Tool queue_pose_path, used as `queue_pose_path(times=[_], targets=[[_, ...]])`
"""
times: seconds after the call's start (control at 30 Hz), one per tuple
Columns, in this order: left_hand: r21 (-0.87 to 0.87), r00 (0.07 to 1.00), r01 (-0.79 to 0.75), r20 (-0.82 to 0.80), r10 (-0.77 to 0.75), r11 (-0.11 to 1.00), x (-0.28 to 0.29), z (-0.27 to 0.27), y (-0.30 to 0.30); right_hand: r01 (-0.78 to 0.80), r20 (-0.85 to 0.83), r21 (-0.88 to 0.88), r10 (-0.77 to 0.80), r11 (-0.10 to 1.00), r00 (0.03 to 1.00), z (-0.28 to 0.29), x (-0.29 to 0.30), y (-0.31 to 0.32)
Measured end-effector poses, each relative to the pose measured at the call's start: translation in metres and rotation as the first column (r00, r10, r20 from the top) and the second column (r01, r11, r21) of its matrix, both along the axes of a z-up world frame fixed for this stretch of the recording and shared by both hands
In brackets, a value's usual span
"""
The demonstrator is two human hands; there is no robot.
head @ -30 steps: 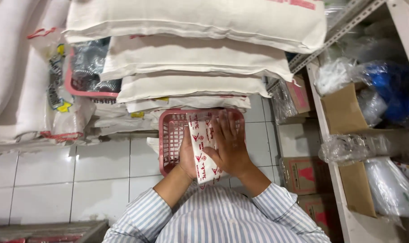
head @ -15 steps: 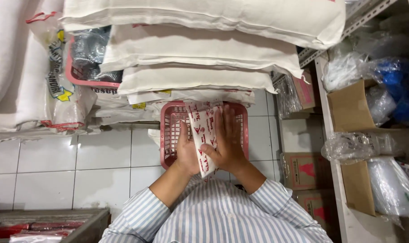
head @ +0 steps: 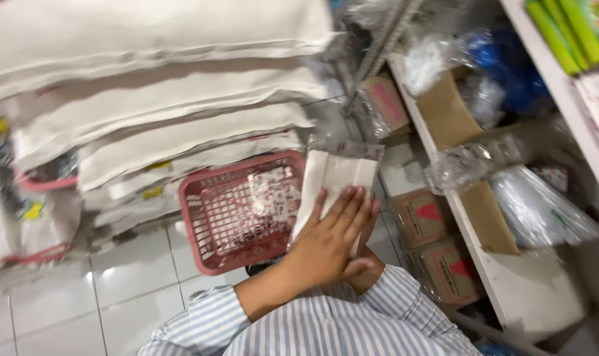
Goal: The person picks up a package of plastic bags from a pink basket, inspects it, and places it on a shelf before picking up another package from the shelf and putting it into the basket.
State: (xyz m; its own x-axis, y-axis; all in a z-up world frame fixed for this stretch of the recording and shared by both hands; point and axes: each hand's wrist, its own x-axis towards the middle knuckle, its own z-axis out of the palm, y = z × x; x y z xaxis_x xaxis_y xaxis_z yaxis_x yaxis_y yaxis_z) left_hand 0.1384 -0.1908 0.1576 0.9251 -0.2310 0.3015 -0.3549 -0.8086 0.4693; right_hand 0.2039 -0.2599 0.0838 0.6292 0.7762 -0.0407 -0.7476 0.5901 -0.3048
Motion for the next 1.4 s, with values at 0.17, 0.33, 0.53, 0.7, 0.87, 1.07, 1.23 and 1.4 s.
queue_pose_path(times=[0.17, 0.33, 0.53, 0.7, 0.87, 1.07, 1.23, 1.4], targets=[[0.179, 0.989, -0.132, 0.087, 0.118, 0.975, 0.042, -0.006, -0.007, 0.105, -0.096, 0.049, -0.100, 0.993, 0.990, -0.007, 0.017, -0.066], [0.216, 0.977, -0.212, 0.056, 0.205, 0.953, 0.080, -0.002, -0.035, 0.231, -0.185, 0.082, -0.213, 0.970, 0.960, -0.018, 0.021, -0.115], [0.095, 0.983, 0.183, -0.008, -0.183, 0.978, 0.084, -0.005, -0.141, 0.335, -0.260, 0.108, -0.299, 0.936, 0.918, -0.014, 0.032, -0.170], [0.164, 0.992, 0.114, 0.027, -0.119, 0.980, 0.128, -0.009, -0.165, 0.413, -0.216, 0.081, -0.388, 0.907, 0.896, -0.011, 0.064, -0.221], [0.066, 0.988, 0.031, -0.155, -0.021, 0.997, 0.160, -0.028, -0.175, 0.491, -0.003, 0.063, -0.492, 0.869, 0.870, 0.007, 0.085, -0.274], [-0.486, 0.941, 0.179, -0.168, -0.293, 0.855, 0.173, -0.037, -0.192, 0.608, 0.399, -0.075, -0.535, 0.790, 0.745, 0.054, 0.100, -0.346], [-0.547, 0.932, 0.141, -0.209, -0.297, 0.825, 0.194, -0.045, -0.201, 0.812, 0.711, -0.325, -0.441, 0.484, 0.548, 0.072, 0.131, -0.402], [-0.605, 0.927, 0.131, -0.206, -0.313, 0.785, 0.228, -0.061, -0.216, 0.992, 0.985, -0.081, 0.159, 0.093, 0.066, 0.147, 0.187, -0.428]])
